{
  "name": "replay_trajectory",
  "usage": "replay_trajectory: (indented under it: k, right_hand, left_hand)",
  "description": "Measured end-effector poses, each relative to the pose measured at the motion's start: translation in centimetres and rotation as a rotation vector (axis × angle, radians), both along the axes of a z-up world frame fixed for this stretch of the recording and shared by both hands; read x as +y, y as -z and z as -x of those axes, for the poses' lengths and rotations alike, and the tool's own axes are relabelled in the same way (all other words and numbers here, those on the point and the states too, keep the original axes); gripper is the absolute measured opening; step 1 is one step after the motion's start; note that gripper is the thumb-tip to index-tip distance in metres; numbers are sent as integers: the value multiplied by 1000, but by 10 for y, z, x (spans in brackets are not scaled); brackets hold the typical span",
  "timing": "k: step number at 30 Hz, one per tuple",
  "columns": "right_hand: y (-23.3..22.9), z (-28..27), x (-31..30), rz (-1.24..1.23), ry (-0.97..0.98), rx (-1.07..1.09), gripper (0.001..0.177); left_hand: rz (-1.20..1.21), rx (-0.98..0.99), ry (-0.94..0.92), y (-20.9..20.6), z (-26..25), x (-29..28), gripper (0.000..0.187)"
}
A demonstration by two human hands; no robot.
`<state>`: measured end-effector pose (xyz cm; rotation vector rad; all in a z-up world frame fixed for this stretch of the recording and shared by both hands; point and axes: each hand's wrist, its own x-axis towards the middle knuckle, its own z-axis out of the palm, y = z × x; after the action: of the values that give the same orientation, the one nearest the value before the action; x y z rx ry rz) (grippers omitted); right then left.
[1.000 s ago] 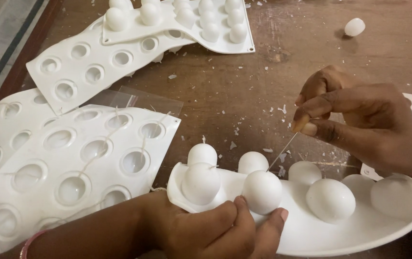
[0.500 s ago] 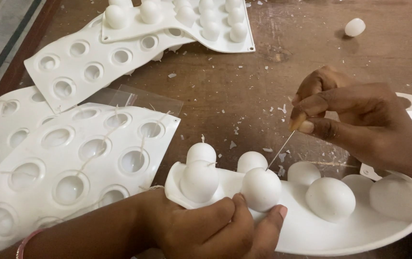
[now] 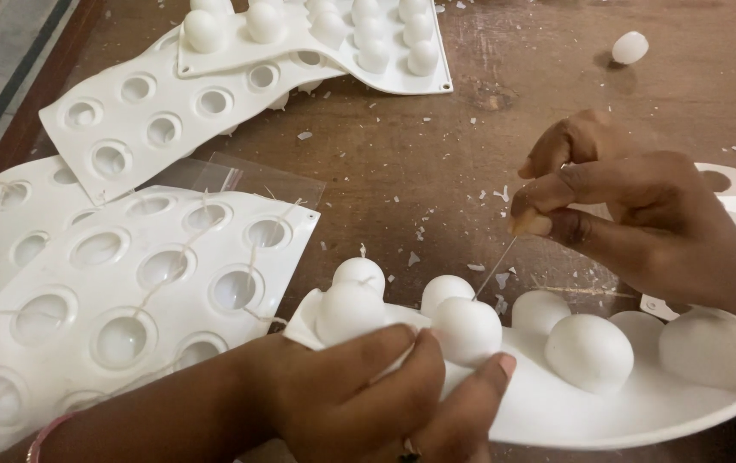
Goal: Threading wicks through silicone molds using a needle in a workshop environment.
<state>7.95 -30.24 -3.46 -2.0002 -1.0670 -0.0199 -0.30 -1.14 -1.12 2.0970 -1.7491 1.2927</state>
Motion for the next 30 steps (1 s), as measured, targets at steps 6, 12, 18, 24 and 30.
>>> replay_trajectory:
  k: [6,12,18,24,30]
  right_hand:
    - [24,-12,-2,-40,44,355,19]
    - [39,-28,8,-13,120,764,17]
    - [47,-24,19,-134,-33,868,16]
    - [40,-9,31,-268,110,1299,17]
    - [44,-8,28,-234,13,1213,16]
  left_hand:
    - [118,228,-49,-6,4,-7,11]
    - [317,541,-84,-3,-2,-13,19]
    - [404,714,-91,3,-1,-11,29]
    - [455,735,-99,16,-3,-6,25]
    - [464,769,-97,12,-1,-7,23]
